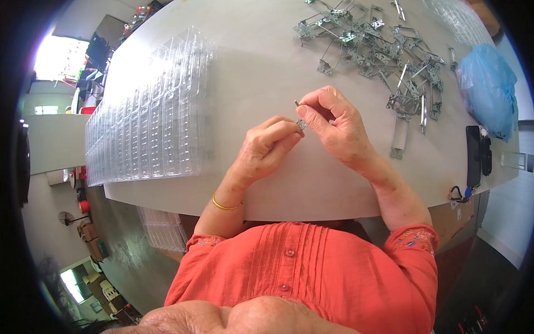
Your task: The person assembles small metal components by inserting pins into metal brackets by hand and places the assembled parts into slots in a plastic tray.
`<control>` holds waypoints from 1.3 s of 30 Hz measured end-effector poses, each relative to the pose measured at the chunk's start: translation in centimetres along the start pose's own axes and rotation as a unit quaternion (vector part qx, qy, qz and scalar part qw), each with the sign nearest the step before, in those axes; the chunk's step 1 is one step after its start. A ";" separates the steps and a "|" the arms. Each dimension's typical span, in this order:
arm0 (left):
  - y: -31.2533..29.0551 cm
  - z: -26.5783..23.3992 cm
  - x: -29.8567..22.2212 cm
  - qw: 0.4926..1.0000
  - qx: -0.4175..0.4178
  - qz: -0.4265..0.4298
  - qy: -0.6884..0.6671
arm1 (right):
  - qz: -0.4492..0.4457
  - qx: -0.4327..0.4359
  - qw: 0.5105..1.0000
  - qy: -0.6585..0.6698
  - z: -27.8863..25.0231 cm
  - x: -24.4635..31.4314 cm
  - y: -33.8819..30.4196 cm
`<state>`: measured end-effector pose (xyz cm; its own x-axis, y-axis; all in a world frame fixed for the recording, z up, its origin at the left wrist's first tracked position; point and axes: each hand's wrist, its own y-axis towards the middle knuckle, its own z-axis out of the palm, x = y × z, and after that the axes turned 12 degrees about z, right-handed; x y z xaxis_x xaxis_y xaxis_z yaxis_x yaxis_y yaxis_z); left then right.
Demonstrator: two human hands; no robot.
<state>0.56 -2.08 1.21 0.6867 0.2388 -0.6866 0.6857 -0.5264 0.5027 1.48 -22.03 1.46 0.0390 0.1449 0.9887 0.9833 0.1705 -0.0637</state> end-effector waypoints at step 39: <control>-0.5 -1.0 0.7 0.985 -0.043 -0.096 -0.133 | 0.183 0.101 0.972 0.107 -0.5 1.4 0.3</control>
<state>0.95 -0.83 1.01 0.4623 0.0984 -0.8813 0.8226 -0.4186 0.3848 1.93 -22.28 2.86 0.4362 0.0290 0.8994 0.8432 0.3360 -0.4197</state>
